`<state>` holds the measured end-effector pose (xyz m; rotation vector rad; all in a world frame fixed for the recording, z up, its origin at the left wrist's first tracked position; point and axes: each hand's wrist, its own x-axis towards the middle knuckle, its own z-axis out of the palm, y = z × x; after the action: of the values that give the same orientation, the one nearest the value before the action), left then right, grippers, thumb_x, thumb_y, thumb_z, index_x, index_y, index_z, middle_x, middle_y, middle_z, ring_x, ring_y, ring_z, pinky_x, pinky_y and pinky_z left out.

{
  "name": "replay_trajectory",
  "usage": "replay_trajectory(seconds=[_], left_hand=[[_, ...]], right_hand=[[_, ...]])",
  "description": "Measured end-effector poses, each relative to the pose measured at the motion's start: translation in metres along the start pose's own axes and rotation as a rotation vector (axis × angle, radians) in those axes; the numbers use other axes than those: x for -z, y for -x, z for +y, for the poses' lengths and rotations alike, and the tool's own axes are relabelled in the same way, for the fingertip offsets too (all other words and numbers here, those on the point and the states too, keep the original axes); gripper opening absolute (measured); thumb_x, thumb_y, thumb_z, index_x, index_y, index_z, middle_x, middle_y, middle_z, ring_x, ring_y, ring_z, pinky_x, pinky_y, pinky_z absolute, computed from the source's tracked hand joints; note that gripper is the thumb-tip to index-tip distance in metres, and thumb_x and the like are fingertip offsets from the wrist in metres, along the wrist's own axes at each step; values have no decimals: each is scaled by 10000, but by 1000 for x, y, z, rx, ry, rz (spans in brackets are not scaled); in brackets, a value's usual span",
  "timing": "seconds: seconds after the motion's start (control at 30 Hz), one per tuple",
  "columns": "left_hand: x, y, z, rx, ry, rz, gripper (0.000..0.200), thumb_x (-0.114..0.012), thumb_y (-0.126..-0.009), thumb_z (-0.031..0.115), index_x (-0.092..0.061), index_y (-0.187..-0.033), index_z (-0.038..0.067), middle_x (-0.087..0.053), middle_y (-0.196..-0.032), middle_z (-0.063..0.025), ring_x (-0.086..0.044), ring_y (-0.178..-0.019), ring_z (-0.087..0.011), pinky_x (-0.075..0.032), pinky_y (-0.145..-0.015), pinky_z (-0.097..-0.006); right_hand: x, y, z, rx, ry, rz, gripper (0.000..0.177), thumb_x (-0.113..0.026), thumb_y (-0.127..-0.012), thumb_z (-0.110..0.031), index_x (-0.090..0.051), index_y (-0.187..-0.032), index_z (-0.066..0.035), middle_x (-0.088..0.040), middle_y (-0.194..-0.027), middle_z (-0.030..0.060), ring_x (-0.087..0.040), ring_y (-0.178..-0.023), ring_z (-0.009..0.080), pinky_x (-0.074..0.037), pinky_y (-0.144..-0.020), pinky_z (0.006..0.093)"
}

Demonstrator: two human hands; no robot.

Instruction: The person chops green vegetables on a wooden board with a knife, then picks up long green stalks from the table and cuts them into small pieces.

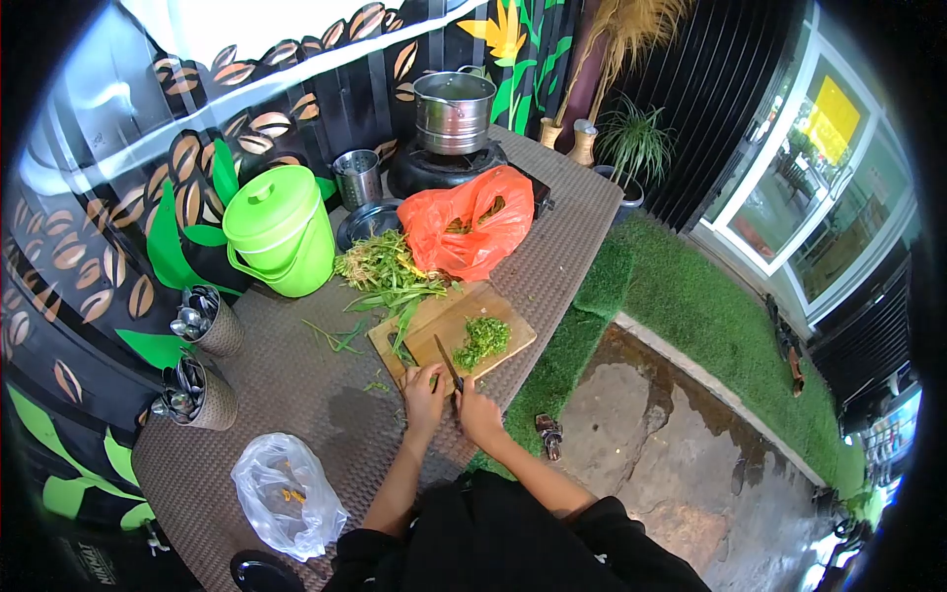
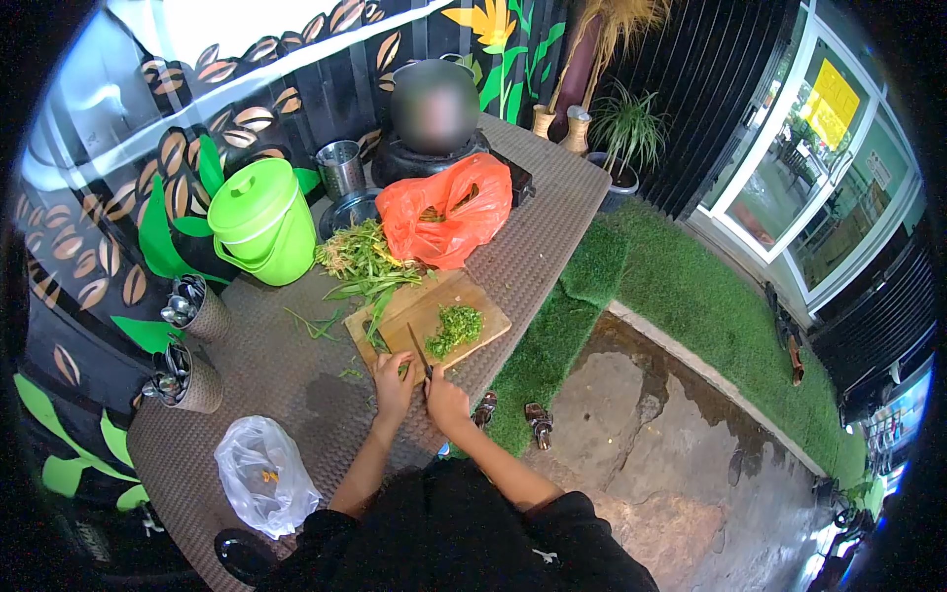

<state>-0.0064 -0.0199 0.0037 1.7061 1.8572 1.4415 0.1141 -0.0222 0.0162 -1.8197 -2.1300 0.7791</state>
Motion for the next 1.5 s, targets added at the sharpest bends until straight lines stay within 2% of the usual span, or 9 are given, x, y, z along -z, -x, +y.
replay_trajectory(seconds=[0.23,0.33,0.6,0.73,0.9,1.13,1.3,1.4,1.5], left_hand=[[-14,-10,2,-21,-65,-50,225,-640,-786,48,-636,-1010,59,-638,-878,-85,-539,-912,-278,-405,-828,-375],[-8,-13,10,42,15,-49,232,-650,-771,43,-642,-1002,51,-636,-870,-86,-519,-925,-273,-398,-842,-374],[12,-7,-4,-71,-66,4,140,-722,-720,84,-679,-838,24,-598,-857,-70,-494,-923,-259,-386,-845,-373],[5,-5,-8,-71,-139,25,141,-725,-722,97,-680,-834,25,-589,-831,-62,-500,-900,-261,-379,-828,-370],[5,-1,-6,-110,-169,53,98,-706,-759,126,-691,-837,68,-588,-832,-46,-504,-845,-240,-371,-791,-363],[3,4,-7,-149,-217,97,97,-703,-761,120,-684,-842,70,-576,-820,-37,-509,-834,-236,-368,-797,-358],[3,3,-6,-142,-232,69,93,-701,-775,126,-679,-851,77,-577,-830,-37,-523,-850,-223,-364,-814,-352],[2,2,-7,-152,-252,89,100,-691,-766,137,-667,-832,65,-593,-841,-40,-534,-850,-231,-365,-798,-361],[2,2,-7,-147,-244,86,99,-689,-767,142,-666,-830,69,-592,-837,-42,-538,-848,-226,-366,-794,-360]], right_hand=[[11,-9,7,59,44,8,324,-451,-934,-298,-409,-1079,-12,-639,-753,250,-644,-722,424,-519,-629,516],[23,-14,8,57,26,-74,324,-420,-949,-295,-400,-1069,5,-622,-787,286,-615,-767,464,-487,-683,545],[20,-5,3,68,108,-38,309,-426,-935,-252,-425,-1100,9,-644,-807,257,-648,-785,413,-523,-698,501],[1,-3,0,-5,124,-11,320,-418,-938,-245,-419,-1129,12,-644,-827,261,-649,-792,413,-530,-700,487],[11,-29,5,109,16,-66,321,-429,-944,-278,-394,-1091,5,-633,-782,265,-638,-755,426,-513,-666,524],[-8,1,7,39,86,36,294,-437,-944,-281,-406,-1019,1,-626,-789,282,-635,-766,431,-510,-678,513],[15,-25,4,96,1,-83,314,-441,-942,-281,-409,-1060,8,-629,-835,283,-632,-793,436,-504,-699,523],[13,-16,8,113,70,-69,335,-443,-924,-233,-387,-1152,7,-636,-852,274,-637,-800,439,-521,-701,502],[1,9,0,11,80,26,315,-443,-928,-253,-395,-1116,-5,-636,-843,272,-638,-801,432,-514,-715,512]])
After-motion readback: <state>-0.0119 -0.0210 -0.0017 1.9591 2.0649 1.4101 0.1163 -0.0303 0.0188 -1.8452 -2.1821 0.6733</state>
